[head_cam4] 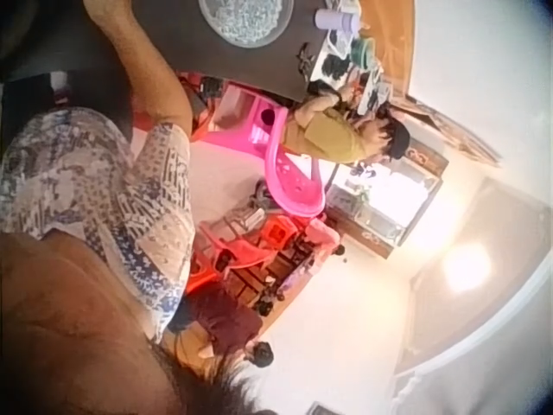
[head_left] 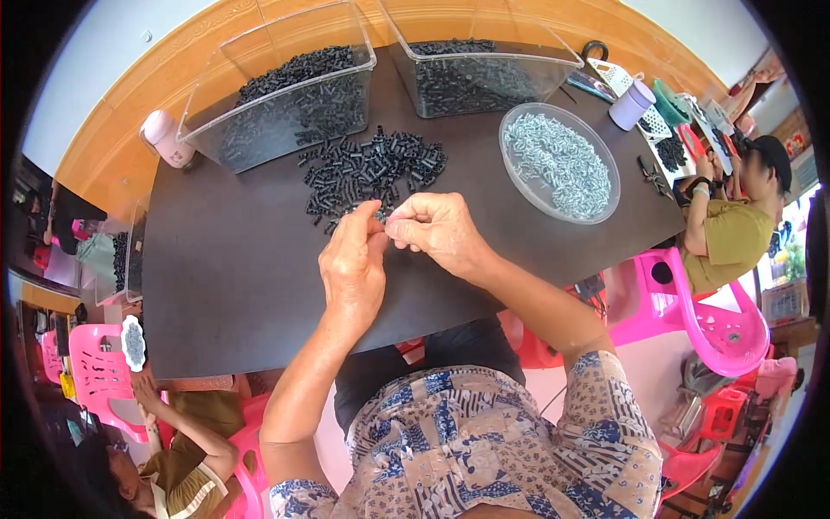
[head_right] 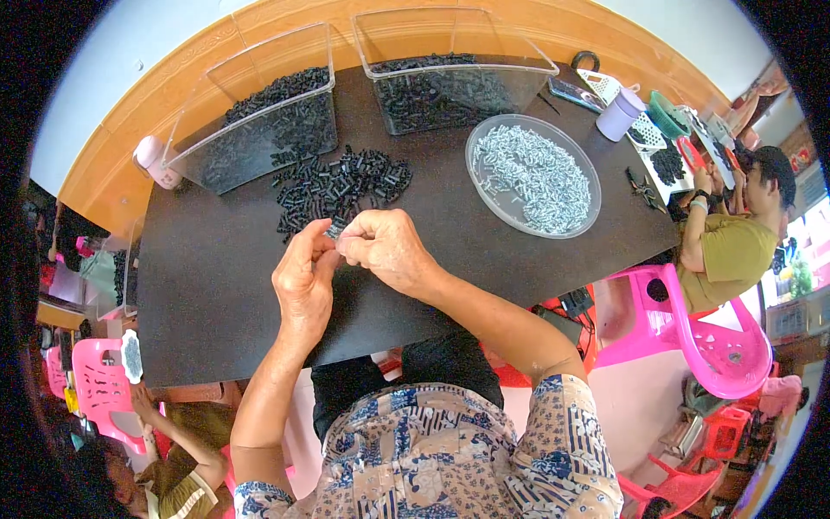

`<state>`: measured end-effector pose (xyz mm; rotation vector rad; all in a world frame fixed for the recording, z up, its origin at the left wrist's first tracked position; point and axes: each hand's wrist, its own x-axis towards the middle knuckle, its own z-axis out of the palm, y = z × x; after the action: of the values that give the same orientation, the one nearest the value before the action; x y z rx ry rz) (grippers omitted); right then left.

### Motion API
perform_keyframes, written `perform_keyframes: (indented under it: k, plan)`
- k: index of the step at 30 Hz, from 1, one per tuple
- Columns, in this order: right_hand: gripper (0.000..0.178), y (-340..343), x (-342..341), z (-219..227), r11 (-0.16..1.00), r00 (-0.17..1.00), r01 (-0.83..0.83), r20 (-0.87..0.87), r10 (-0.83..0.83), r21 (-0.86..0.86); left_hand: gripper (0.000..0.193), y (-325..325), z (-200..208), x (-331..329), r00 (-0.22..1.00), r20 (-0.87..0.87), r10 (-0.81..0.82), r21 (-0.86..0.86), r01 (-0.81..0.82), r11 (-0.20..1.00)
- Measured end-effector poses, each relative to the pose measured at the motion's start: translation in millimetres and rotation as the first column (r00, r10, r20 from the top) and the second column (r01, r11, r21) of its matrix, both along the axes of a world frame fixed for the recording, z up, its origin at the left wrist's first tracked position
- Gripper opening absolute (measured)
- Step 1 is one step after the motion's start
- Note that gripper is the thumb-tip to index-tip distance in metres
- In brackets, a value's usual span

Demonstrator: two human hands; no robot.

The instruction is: The person assembles components by picking up screws and plastic tubes from the table and inserting the screws into the plastic tubes by hand.

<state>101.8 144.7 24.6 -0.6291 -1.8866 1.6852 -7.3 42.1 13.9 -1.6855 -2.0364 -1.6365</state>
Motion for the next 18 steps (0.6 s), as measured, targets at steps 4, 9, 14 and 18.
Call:
perform_keyframes:
  k: [4,9,14,18]
  plan:
    - [0.010,-2.5,1.0,-3.1,0.981,0.999,-0.042,0.002,0.043,-0.192,0.036,-2.9,-3.6,0.7,0.985,0.172,-0.002,-0.043,0.010,0.999]
    - [0.013,-11.4,-1.4,-13.9,0.996,0.999,0.017,0.027,-0.020,0.091,0.021,-2.1,4.4,-4.0,0.695,0.717,-0.047,-0.083,0.152,0.985]
    - [0.009,0.1,-2.7,-24.9,0.853,0.988,0.125,0.018,-0.156,0.506,0.020,4.4,-2.6,-7.0,0.824,0.565,0.038,-0.162,0.065,0.985]
    - [0.008,31.5,1.8,-33.9,0.869,0.962,0.218,0.050,-0.267,0.444,0.022,19.4,-6.3,-12.4,0.996,-0.065,0.054,-0.112,-0.062,0.992]
